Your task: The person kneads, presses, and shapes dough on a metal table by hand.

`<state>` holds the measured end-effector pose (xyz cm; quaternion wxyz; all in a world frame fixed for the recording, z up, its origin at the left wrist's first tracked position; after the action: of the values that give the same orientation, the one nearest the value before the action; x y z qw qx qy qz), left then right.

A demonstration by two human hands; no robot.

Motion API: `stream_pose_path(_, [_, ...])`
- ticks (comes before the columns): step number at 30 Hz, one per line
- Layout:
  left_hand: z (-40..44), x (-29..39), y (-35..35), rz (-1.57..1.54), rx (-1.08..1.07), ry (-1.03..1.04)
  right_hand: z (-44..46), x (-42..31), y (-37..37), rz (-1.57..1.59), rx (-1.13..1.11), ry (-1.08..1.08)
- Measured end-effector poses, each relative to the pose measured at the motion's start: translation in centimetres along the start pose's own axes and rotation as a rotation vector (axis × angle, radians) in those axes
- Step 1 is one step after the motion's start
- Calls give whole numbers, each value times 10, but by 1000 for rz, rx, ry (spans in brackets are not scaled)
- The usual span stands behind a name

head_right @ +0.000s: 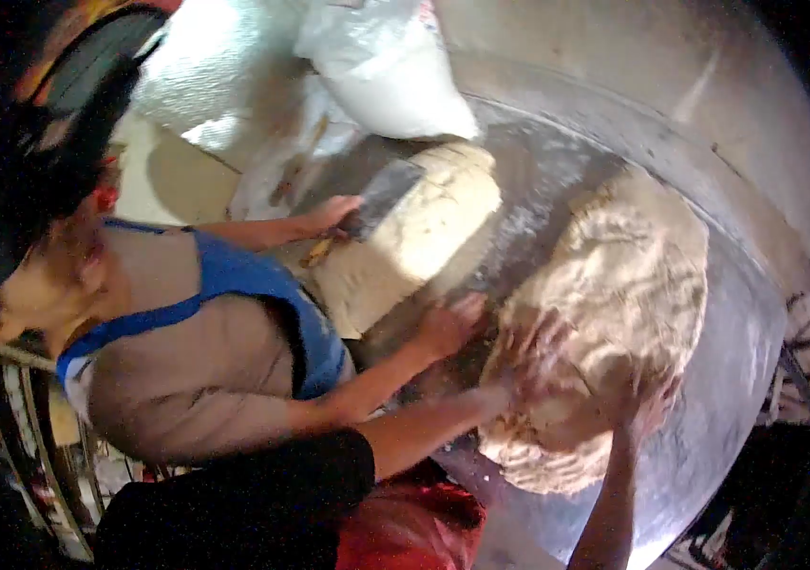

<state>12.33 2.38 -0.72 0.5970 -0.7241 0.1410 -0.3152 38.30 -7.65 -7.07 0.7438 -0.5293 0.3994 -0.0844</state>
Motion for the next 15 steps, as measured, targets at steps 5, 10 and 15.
stream_pose_path(5, [-7,6,-35,-9,-201,-23,-59,-50,-18,-228,71,-222])
stream_pose_path(10, [-4,12,-40,46,-227,-32,-57,-43,-18,-338,-14,-118])
stream_pose_path(15, [-2,18,-43,41,-261,-52,-56,-42,-20,-284,-10,-124])
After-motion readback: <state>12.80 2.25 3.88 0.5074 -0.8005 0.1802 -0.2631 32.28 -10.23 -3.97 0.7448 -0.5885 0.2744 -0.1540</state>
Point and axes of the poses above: each hand's wrist, its own z-axis towards the middle knuckle, its own y-axis out of the palm, x = y × z, the point moved 3 cm from there along z, towards the middle knuckle
